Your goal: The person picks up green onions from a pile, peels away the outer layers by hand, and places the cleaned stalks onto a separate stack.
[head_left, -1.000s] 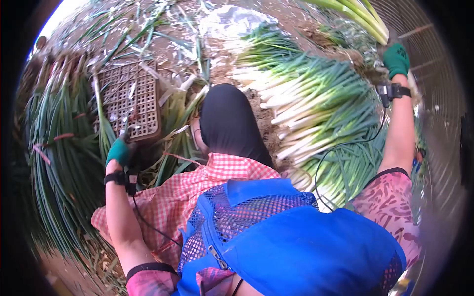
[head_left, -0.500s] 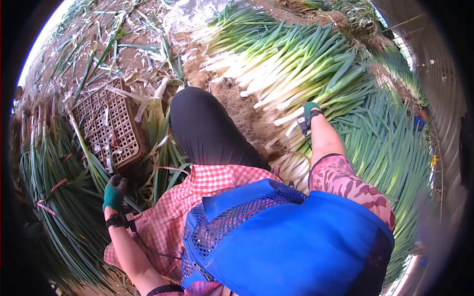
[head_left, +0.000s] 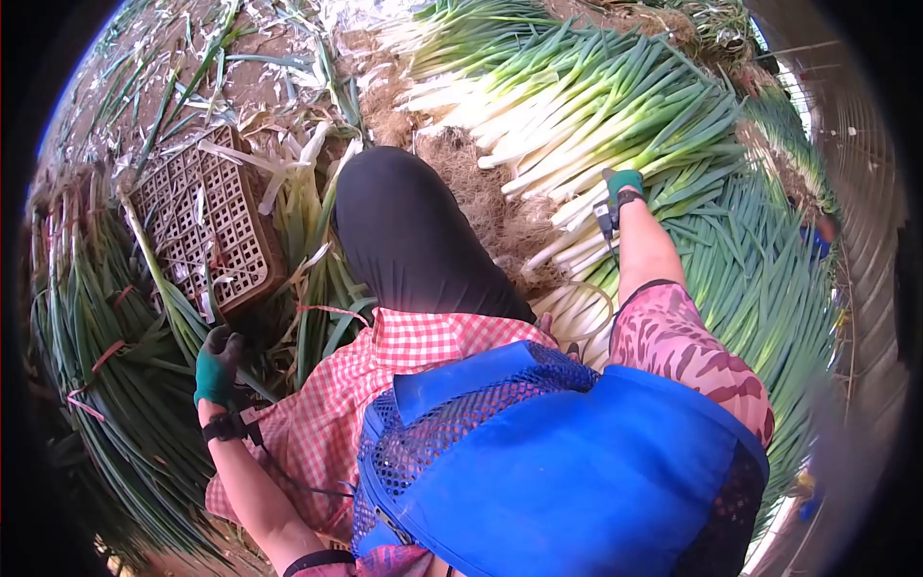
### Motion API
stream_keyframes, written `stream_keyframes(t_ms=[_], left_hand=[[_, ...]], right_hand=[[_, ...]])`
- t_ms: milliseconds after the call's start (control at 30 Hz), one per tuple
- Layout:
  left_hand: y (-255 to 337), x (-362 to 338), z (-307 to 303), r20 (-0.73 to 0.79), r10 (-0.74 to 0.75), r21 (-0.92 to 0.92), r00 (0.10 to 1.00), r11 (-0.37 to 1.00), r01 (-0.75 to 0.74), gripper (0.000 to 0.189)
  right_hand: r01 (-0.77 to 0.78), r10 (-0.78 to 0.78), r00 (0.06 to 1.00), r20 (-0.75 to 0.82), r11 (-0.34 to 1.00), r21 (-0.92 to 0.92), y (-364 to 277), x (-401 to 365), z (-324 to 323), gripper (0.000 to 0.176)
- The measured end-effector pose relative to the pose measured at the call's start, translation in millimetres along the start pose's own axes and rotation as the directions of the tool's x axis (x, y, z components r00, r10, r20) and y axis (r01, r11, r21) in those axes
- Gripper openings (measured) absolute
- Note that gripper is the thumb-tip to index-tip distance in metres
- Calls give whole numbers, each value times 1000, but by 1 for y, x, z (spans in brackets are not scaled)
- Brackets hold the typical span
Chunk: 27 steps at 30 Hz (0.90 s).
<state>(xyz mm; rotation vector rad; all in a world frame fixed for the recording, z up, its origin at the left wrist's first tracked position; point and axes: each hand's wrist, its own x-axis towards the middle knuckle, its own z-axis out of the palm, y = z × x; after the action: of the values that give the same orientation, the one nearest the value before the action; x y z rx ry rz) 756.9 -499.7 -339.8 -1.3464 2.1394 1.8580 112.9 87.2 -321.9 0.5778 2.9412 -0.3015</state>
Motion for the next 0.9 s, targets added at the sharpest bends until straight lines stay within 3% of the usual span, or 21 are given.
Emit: stream_keyframes(t_ms=[33, 67, 100, 167, 267, 300, 367, 400, 500, 567, 633, 667, 700, 733, 767, 833, 867, 900], left_hand=[[2, -1, 0, 5, -18, -9, 1000, 1000, 19, 33], [2, -1, 1, 9, -36, -20, 999, 999, 36, 32], [2, -1, 2, 15, -38, 34, 999, 999, 38, 32], [0, -1, 1, 23, -45, 140, 999, 989, 41, 33], [17, -12, 10, -14, 3, 155, 1000, 988, -1, 33], [23, -14, 13, -19, 30, 142, 999, 989, -27, 33], [31, -15, 12, -46, 79, 118, 996, 990, -73, 34], [29, -11, 8, -31, 84, 145, 996, 986, -79, 32], [57, -21, 16, -64, 133, 191, 989, 974, -119, 30], [66, -24, 18, -75, 102, 246, 992, 966, -81, 33], [75, -27, 16, -57, 80, 299, 995, 953, -59, 33], [81, -30, 16, -88, 100, 333, 991, 941, -65, 34], [87, -34, 15, -117, 119, 366, 986, 928, -69, 34], [92, -37, 15, -144, 138, 398, 980, 914, -70, 34], [98, -41, 13, -162, 143, 388, 976, 919, -70, 34], [107, -48, 10, -195, 154, 368, 969, 927, -73, 35], [108, -51, 7, -203, 165, 342, 965, 935, -88, 37], [110, -55, 4, -211, 144, 359, 967, 931, -61, 37]], right_hand=[[92, -79, 992, 98, 986, -139, 16, 39, 8, 62], [52, -43, 989, 141, 997, -61, 20, 44, 6, 64], [22, -24, 998, 58, 999, 31, 23, 45, 14, 66], [-82, 76, 995, 71, 993, 90, 27, 50, 24, 67], [-47, 32, 988, -151, 994, -98, 8, 14, 4, 67], [-13, -24, 987, -157, 973, -230, 4, 24, -1, 71], [79, -80, 986, -145, 997, -15, -38, -2, -29, 79], [251, -242, 951, -195, 968, 25, -65, -13, -39, 75], [655, -618, 744, -255, 750, 92, -177, -61, -56, 60], [935, -936, 317, -153, 281, 214, -253, -99, -56, 44], [804, -982, 188, 34, 174, 568, -325, -208, -56, 34], [677, -985, 120, 127, 175, 714, -361, -264, -56, 29], [749, -990, -9, 141, 87, 657, -389, -312, -36, 52], [880, -940, -212, 268, -64, 470, -407, -338, -20, 36], [915, -912, -294, 285, -182, 361, -415, -375, 6, 41], [983, -722, -183, 667, -147, 111, -411, -455, 36, 36], [878, -588, -397, 705, -467, 105, -415, -463, 69, 32], [774, -472, -485, 737, -624, 109, -408, -465, 104, 28]])
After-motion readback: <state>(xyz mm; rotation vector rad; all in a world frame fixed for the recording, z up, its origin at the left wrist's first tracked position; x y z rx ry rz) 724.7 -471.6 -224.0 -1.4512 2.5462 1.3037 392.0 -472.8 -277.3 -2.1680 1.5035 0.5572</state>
